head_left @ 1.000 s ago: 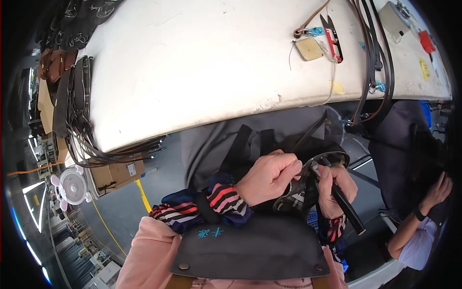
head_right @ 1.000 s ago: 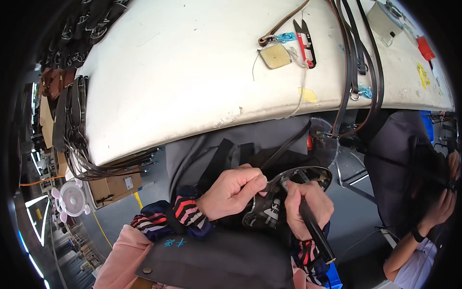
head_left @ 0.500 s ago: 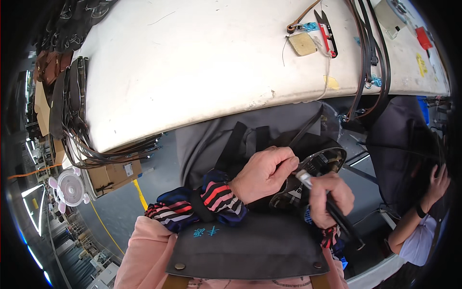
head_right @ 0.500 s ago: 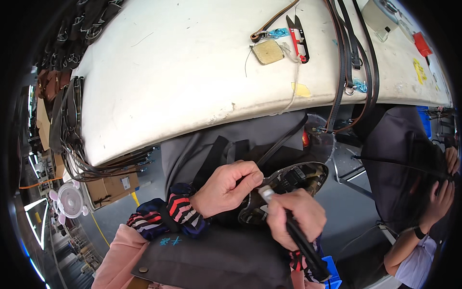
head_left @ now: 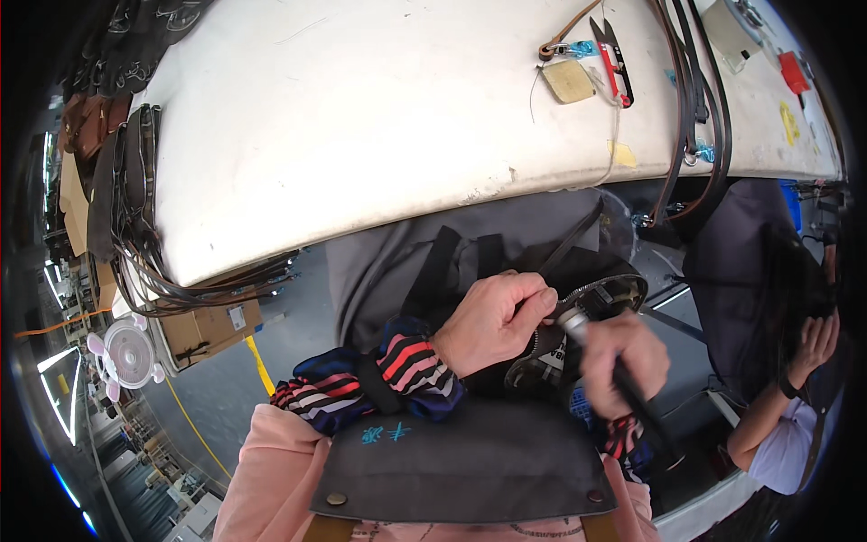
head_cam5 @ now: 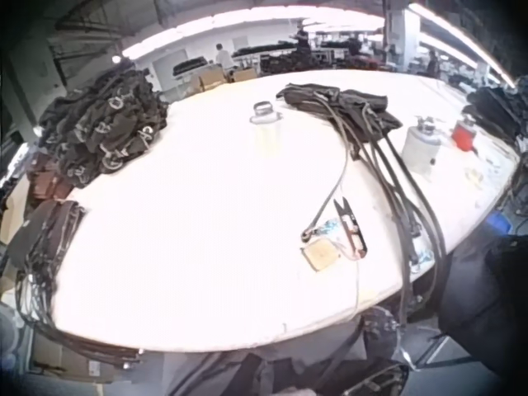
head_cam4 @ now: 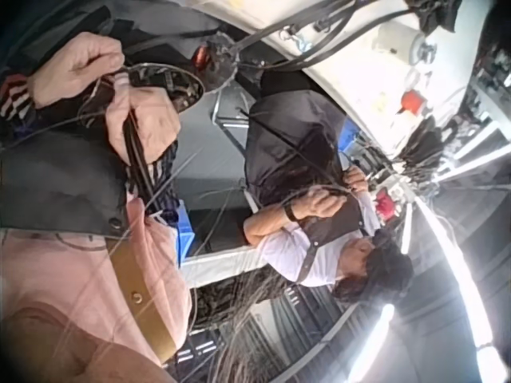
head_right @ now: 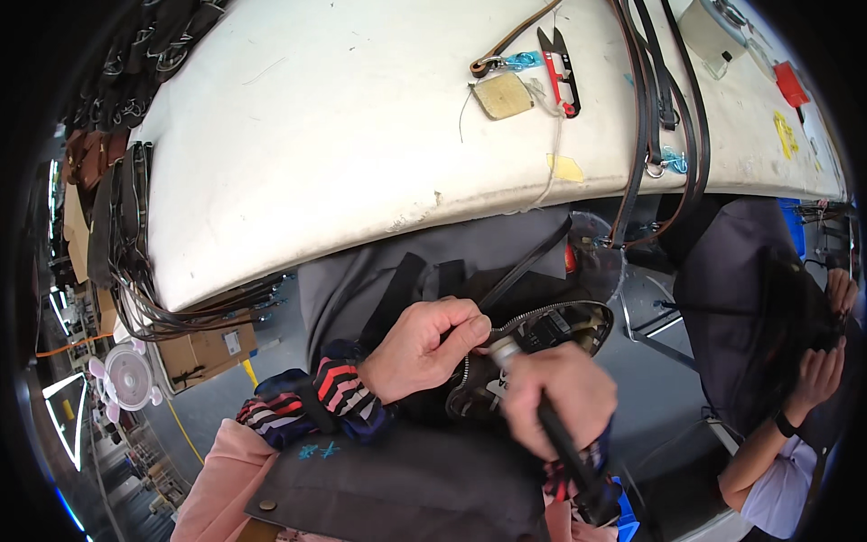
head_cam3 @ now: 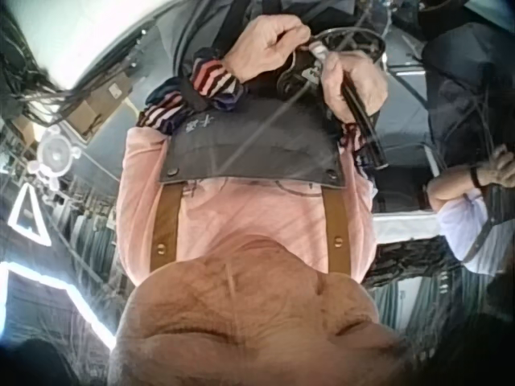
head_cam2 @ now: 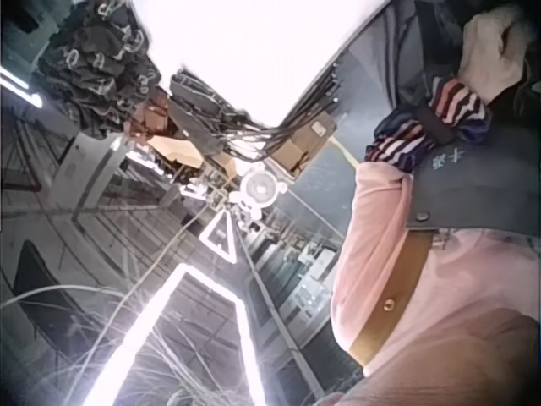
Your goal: Applying edge paint or dye to the edges of leather bags and straps at a finishing station.
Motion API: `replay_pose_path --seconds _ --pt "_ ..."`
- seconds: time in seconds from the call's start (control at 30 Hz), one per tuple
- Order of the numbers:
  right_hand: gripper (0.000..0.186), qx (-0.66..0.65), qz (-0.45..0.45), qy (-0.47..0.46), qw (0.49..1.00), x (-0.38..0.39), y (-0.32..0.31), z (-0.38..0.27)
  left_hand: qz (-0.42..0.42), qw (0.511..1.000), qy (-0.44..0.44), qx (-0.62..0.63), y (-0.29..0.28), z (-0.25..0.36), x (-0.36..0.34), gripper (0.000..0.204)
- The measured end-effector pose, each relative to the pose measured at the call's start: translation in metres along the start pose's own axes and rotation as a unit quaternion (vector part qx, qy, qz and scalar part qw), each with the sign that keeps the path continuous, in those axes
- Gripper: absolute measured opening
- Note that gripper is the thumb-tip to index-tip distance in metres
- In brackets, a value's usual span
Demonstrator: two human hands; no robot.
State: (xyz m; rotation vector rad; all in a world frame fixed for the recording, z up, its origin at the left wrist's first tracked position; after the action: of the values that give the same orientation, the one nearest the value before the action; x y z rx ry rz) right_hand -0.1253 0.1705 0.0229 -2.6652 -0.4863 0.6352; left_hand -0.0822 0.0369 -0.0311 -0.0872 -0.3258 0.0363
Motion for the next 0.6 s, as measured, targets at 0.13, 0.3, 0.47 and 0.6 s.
replay_pose_path --seconds 0.13,0.3,0.47,0.6 --pt "0.010 0.007 -0.031 0.044 0.999 0.003 0.004 0.008 0.009 1.000 -0.014 0.019 0.002 -0.006 -0.001 0.021" --pt "0.007 0.037 0.006 0.010 0.999 -0.002 -0.003 0.004 0.012 0.999 -0.005 0.042 -0.001 -0.001 0.000 0.021" --pt "0.009 0.067 -0.003 0.136 0.988 0.004 -0.005 0.018 0.022 1.000 0.020 -0.007 0.002 0.000 -0.002 0.023" --pt "0.008 0.003 0.007 -0.005 1.000 0.003 0.003 -0.007 0.017 1.000 0.005 0.009 -0.001 0.004 0.001 0.022"
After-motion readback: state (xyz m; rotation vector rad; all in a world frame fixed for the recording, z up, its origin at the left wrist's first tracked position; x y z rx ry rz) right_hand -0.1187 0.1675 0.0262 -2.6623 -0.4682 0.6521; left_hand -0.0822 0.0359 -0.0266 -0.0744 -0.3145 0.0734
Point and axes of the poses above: each hand's wrist, its own x-axis away from the middle knuckle, its own y-axis out of the palm, z = x × y, the point moved 5 cm from there along -x, towards the middle knuckle, and after that the axes turned 5 degrees about z, right-handed, at the moved point
